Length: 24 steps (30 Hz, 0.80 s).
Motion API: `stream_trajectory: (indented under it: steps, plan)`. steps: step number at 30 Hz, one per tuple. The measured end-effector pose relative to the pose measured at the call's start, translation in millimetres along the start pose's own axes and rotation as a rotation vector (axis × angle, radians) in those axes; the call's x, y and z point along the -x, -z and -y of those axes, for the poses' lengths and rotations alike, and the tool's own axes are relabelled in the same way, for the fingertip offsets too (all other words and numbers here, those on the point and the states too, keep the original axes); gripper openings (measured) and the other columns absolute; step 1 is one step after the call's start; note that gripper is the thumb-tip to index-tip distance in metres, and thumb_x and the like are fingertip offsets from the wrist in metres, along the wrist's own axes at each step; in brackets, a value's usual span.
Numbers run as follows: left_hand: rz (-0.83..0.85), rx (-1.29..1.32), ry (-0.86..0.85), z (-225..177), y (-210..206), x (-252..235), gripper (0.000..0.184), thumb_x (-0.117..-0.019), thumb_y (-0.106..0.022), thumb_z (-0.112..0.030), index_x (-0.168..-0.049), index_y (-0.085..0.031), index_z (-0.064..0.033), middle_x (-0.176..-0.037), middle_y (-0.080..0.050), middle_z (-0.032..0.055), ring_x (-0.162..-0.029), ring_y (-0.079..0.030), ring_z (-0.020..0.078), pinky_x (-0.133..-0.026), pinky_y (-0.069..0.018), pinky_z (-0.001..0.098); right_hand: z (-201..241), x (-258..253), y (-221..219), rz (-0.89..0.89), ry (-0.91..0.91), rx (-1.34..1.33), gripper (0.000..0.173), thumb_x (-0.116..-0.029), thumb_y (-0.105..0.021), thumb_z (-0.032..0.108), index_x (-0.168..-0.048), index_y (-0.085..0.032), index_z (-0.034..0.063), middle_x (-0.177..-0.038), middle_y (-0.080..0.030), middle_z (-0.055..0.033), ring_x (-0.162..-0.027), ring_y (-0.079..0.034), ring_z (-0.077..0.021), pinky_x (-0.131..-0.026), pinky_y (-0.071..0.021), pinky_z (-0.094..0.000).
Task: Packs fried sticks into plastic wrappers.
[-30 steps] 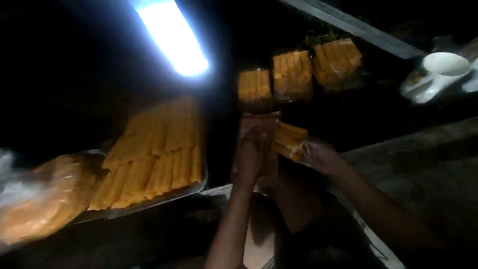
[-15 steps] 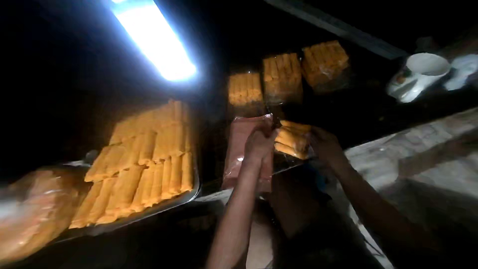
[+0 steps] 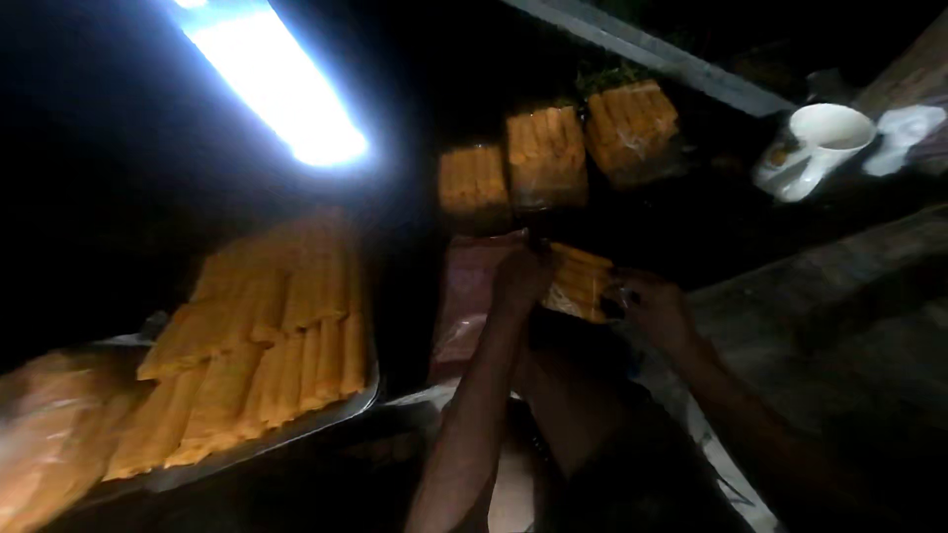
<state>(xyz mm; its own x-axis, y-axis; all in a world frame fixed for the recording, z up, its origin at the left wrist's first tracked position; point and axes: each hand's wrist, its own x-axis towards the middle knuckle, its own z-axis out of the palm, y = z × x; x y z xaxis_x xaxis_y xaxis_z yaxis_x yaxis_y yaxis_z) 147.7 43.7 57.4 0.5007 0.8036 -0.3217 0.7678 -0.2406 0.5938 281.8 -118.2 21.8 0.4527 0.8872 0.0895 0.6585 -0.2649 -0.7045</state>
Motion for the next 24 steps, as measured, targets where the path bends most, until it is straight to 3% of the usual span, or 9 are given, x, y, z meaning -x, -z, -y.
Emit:
stream_trajectory:
  steps: [7,9,12,15,17,19,21,23,24]
  plan:
    - [0.019,0.254,-0.107,1.4,-3.2,-3.0,0.049,-0.0998,-0.066,-0.031,-0.133,-0.054,0.0025,-0.116,-0.065,0.0225,-0.106,-0.065,0.0329,-0.094,-0.0526,0.0535,-3.1,0.0,-10.9,-0.056,0.053,0.103,0.024,-0.1019,-0.058,0.011,-0.116,-0.075,0.0008,-0.116,-0.072,-0.0215,-0.111,-0.068,-0.0392,-0.097,-0.0537,-0.0551]
    - [-0.004,0.279,-0.147,4.9,-7.4,-5.6,0.046,-0.099,-0.068,-0.028,-0.128,-0.054,0.0041,-0.112,-0.064,0.0234,-0.102,-0.064,0.033,-0.09,-0.0534,0.0517,-2.5,0.6,-10.4,-0.048,0.057,0.089,0.024,-0.1019,-0.058,0.012,-0.116,-0.074,0.0002,-0.116,-0.071,-0.0217,-0.11,-0.068,-0.0395,-0.096,-0.0537,-0.0558]
    - [-0.041,0.158,-0.216,2.6,-6.8,-13.9,0.039,-0.1002,-0.066,-0.022,-0.124,-0.056,0.0073,-0.111,-0.064,0.0253,-0.101,-0.065,0.0351,-0.092,-0.0529,0.0519,-3.7,7.0,-3.5,-0.086,0.064,0.064,0.024,-0.1012,-0.061,0.016,-0.114,-0.076,0.0026,-0.115,-0.073,-0.0195,-0.105,-0.071,-0.0361,-0.093,-0.0561,-0.0533]
    - [-0.201,-0.013,-0.345,3.4,-8.9,-13.7,0.037,-0.1012,-0.065,-0.021,-0.126,-0.058,0.0051,-0.115,-0.066,0.0268,-0.106,-0.067,0.0418,-0.093,-0.0532,0.0569,-5.2,6.4,7.5,-0.177,-0.022,0.066,0.034,-0.0955,-0.071,0.024,-0.114,-0.069,-0.0054,-0.111,-0.068,-0.0253,-0.102,-0.067,-0.0399,-0.091,-0.0545,-0.0564]
    - [-0.336,-0.101,-0.439,-0.1,-9.9,-8.9,0.034,-0.1002,-0.066,-0.019,-0.125,-0.062,0.005,-0.122,-0.065,0.0266,-0.114,-0.063,0.0444,-0.1,-0.0494,0.0589,-8.0,-2.3,11.1,-0.253,-0.002,0.084,0.049,-0.0878,-0.08,0.025,-0.121,-0.063,-0.0077,-0.116,-0.064,-0.0293,-0.107,-0.064,-0.0454,-0.092,-0.0522,-0.0606]
    - [-0.355,-0.155,-0.458,-9.4,-12.1,9.5,0.037,-0.1005,-0.065,-0.025,-0.125,-0.062,0.0025,-0.125,-0.064,0.0243,-0.117,-0.062,0.0422,-0.101,-0.0483,0.0582,-15.0,-11.0,9.8,-0.255,0.088,0.135,0.057,-0.087,-0.08,0.028,-0.129,-0.061,-0.0047,-0.127,-0.062,-0.0285,-0.119,-0.059,-0.0473,-0.1,-0.0478,-0.0626]
    - [-0.284,-0.162,-0.403,-20.2,-24.7,38.3,0.053,-0.0955,-0.071,-0.04,-0.131,-0.062,-0.0006,-0.131,-0.063,0.0219,-0.122,-0.06,0.0394,-0.104,-0.0474,0.0574,-21.5,-16.1,7.3,-0.231,0.204,0.197,0.04,-0.0921,-0.074,0.024,-0.12,-0.068,-0.0033,-0.121,-0.066,-0.0265,-0.116,-0.061,-0.0474,-0.098,-0.0485,-0.0636]
    - [-0.33,-0.213,-0.447,-21.4,-55.0,63.0,0.061,-0.0869,-0.076,-0.049,-0.124,-0.067,-0.0017,-0.125,-0.066,0.0212,-0.118,-0.062,0.0396,-0.099,-0.0502,0.0574,-23.4,-15.3,6.2,-0.191,0.251,0.223,0.021,-0.0959,-0.068,0.016,-0.104,-0.073,-0.0018,-0.107,-0.071,-0.0235,-0.106,-0.066,-0.0451,-0.093,-0.0513,-0.062]
    - [-0.4,-0.255,-0.502,-18.3,-71.0,71.3,0.058,-0.0832,-0.079,-0.045,-0.119,-0.07,-0.0005,-0.12,-0.068,0.0227,-0.112,-0.065,0.0419,-0.093,-0.052,0.0581,-22.7,-11.8,6.3,-0.17,0.245,0.235,0.02,-0.0975,-0.065,0.015,-0.101,-0.073,-0.0028,-0.104,-0.072,-0.0235,-0.103,-0.067,-0.0446,-0.091,-0.0526,-0.0615]
